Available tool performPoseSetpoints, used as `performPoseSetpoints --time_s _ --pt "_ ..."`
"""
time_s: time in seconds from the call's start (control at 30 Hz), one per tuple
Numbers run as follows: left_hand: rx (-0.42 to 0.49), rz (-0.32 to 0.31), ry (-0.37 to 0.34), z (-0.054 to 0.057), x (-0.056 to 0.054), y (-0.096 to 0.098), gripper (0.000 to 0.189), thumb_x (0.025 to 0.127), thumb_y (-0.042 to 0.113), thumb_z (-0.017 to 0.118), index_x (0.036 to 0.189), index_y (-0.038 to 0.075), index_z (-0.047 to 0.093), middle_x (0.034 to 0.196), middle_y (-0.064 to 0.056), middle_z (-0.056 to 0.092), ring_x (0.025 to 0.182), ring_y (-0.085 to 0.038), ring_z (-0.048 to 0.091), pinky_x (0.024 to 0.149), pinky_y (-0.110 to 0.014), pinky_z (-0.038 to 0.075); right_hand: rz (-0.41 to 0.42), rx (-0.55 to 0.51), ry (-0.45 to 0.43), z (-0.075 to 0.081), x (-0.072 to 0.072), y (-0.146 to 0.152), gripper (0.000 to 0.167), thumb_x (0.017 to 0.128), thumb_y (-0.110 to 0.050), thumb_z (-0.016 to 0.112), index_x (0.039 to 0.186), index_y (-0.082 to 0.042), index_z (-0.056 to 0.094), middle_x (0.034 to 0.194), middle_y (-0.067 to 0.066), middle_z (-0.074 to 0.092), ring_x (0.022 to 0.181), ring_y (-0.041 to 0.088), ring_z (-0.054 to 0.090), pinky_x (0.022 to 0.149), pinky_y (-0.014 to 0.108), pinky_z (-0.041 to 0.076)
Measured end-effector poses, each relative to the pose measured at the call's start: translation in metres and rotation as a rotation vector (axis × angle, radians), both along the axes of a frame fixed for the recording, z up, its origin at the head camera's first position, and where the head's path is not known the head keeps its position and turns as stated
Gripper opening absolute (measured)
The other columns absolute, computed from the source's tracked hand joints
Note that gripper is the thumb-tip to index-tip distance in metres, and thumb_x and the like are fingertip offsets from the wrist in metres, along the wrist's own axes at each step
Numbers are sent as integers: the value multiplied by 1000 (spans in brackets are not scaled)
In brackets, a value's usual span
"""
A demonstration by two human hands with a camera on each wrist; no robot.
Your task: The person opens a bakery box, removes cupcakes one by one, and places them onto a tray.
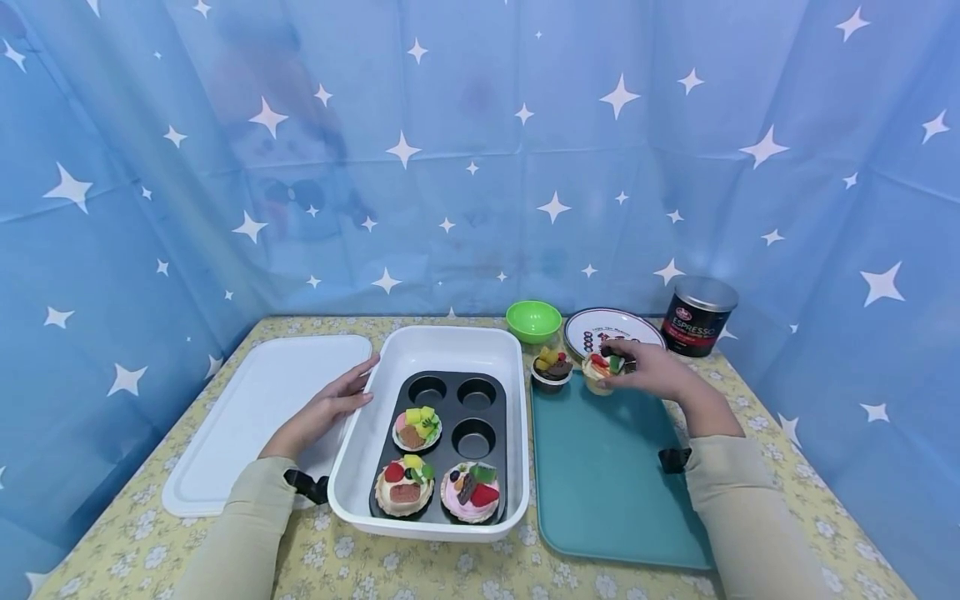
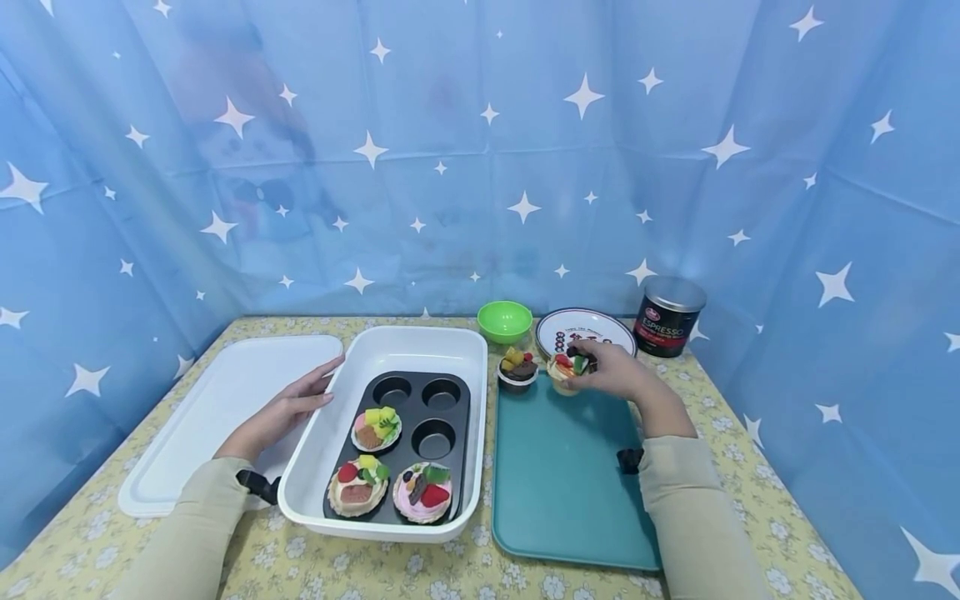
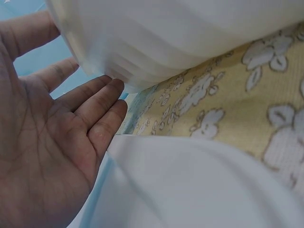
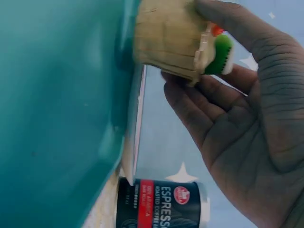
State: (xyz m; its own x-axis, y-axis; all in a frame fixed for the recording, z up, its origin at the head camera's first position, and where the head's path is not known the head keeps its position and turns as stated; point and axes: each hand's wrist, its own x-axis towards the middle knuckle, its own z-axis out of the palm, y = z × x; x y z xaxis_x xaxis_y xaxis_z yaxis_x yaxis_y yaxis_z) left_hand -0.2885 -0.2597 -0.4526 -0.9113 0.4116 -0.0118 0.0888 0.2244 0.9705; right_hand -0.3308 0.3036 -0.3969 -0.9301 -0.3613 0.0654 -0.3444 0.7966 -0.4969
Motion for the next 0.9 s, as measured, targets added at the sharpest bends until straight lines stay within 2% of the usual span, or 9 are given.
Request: performPoseSetpoints --time_s 0.17,0.37,0.6,0.9 --pt "5 5 -6 0 1 0 72 101 30 60 161 39 21 166 -4 21 150 -32 26 117 -58 25 0 16 -55 -5 1 -2 80 85 -39 81 148 -2 47 140 28 54 128 46 50 103 63 40" --pt "7 1 -1 0 2 0 71 102 30 59 161 38 20 166 -5 21 149 -33 27 116 -59 27 -9 21 -66 -5 0 -1 82 85 -41 81 149 -3 46 143 28 51 131 48 47 105 64 38" --pt "9 1 -4 -1 1 0 72 101 30 59 161 37 20 166 -5 22 149 -32 27 116 -58 26 6 8 -53 -2 1 -1 81 86 -41 80 149 -2 46 143 27 52 132 48 46 105 64 38" --pt "10 8 -10 1 2 1 71 102 27 59 161 37 21 165 -4 23 149 -31 28 116 -58 26 35 -14 -9 3 4 -5 70 88 -39 79 142 -3 53 138 23 58 130 43 50 105 61 41"
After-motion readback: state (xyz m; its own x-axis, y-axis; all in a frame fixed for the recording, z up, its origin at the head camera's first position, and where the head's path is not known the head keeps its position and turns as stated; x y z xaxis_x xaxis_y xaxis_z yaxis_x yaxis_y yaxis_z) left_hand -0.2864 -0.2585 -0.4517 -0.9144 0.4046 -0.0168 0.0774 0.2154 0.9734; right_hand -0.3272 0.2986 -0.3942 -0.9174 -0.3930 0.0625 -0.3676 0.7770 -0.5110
